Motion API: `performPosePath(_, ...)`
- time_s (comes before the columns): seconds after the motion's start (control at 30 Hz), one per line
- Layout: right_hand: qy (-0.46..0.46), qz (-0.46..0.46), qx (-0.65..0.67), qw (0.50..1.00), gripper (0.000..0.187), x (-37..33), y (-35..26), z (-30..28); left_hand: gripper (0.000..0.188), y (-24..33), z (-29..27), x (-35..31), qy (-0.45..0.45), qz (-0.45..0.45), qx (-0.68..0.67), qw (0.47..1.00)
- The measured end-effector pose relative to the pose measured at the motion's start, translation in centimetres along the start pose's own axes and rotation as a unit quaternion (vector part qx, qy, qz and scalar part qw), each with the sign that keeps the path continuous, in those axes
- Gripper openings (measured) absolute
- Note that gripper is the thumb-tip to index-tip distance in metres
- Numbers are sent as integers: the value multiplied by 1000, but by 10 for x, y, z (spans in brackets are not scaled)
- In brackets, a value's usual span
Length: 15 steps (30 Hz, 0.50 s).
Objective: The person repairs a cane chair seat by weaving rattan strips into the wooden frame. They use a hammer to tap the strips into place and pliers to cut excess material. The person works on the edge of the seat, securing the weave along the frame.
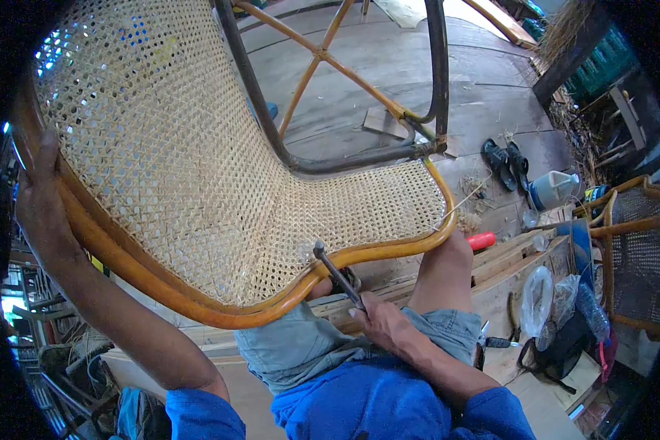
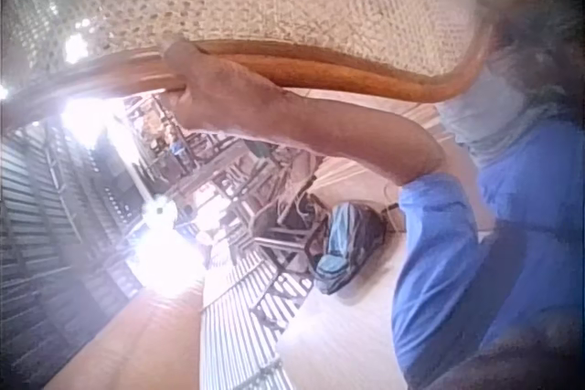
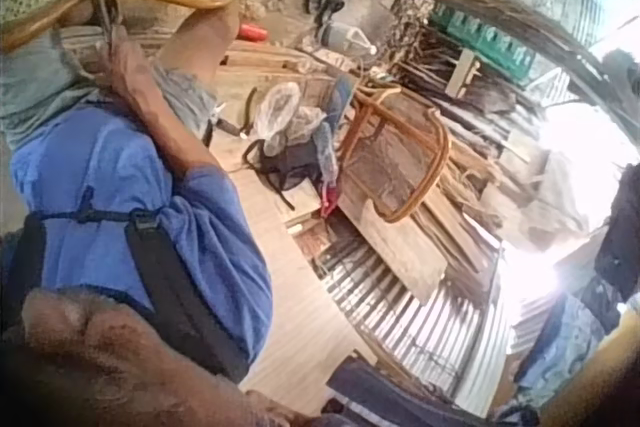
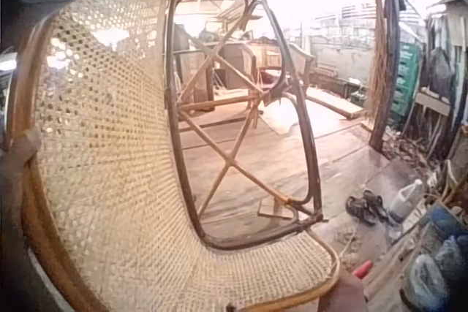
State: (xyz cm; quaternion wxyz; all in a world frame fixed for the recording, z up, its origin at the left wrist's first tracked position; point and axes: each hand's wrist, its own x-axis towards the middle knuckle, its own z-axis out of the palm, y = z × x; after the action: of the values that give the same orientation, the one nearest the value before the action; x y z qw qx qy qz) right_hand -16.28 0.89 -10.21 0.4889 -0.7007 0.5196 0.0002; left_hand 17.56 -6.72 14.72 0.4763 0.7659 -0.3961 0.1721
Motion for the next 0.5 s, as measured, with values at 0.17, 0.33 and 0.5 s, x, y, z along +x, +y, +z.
performPosePath(0.17, 0, -14, 13, 1000, 28, 2, 8, 2, 77, 13, 1, -7, 3, -6, 15, 1000)
performPosePath(0.33, 6, -5, 27, 1000, 30, 1, 7, -2, 73, 0, 1, 1, -5, -43, -25, 999)
performPosePath(0.5, -36, 8, 16, 999, 32, 2, 8, -4, 70, 13, 1, -4, -8, -56, -5, 998)
